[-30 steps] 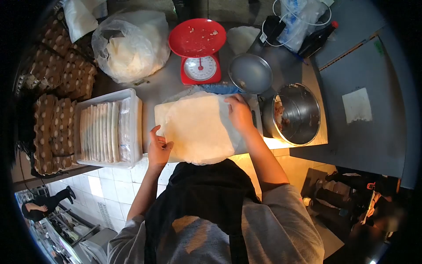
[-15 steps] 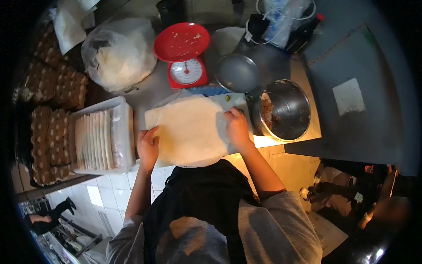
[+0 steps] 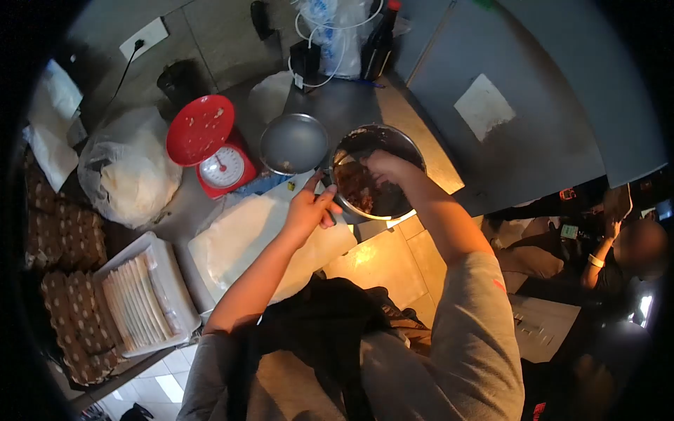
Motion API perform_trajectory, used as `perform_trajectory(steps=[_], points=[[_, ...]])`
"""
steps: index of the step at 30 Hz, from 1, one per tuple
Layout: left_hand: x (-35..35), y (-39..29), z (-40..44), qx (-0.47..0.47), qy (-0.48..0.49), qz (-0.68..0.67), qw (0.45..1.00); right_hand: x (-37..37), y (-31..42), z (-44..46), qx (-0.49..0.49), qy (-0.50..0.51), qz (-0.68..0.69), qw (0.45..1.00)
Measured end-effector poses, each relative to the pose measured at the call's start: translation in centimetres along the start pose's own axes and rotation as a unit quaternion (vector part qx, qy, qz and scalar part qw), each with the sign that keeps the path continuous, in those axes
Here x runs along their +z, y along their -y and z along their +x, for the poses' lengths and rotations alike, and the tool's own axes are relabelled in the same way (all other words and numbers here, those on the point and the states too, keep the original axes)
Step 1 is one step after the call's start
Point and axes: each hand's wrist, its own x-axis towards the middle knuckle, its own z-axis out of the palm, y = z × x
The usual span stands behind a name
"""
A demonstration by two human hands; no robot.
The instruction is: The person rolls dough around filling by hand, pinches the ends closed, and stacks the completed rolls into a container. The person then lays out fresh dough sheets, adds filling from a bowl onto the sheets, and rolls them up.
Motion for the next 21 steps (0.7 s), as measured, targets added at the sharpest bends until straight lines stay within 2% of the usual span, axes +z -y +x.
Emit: perform_trajectory(steps=[3,6,7,10,13,16,17,21], points=[[1.6,-0.1,1.9,-0.014,0.003,0.000,1.000,1.8,0.0,2.0,0.002,0.055,0.112,0.992],[1.5,0.3,2.3,0.023,0.004,-0.013,1.000,3.8,0.1,3.6,-0.029,0.088,0.212,0.973],[1.4,0.6,2.5,0.017,0.002,-0.016,1.000,4.3,2.0,1.0,-0.015,0.077,0.189,0.979],[1.2,1.0,2.8,0.013,-0.006,-0.026,1.000,3.5,1.9,0.6,-0.053,0.173,0.210,0.961],[1.5,0.9,2.6,0.018,-0.012,-0.041,0.999,1.8,1.2,-0.9,-0.146,0.239,0.167,0.945],[1.6,0.9,2.8,0.017,-0.021,-0.042,0.999,1.4,1.2,-4.0,-0.218,0.218,-0.033,0.951],[1.6,1.0,2.9,0.021,-0.022,-0.045,0.999,1.1,1.7,-5.7,-0.192,0.218,-0.029,0.956],[1.8,0.5,3.0,0.030,-0.057,-0.035,0.997,1.0,0.7,-7.0,-0.222,0.202,-0.047,0.953]])
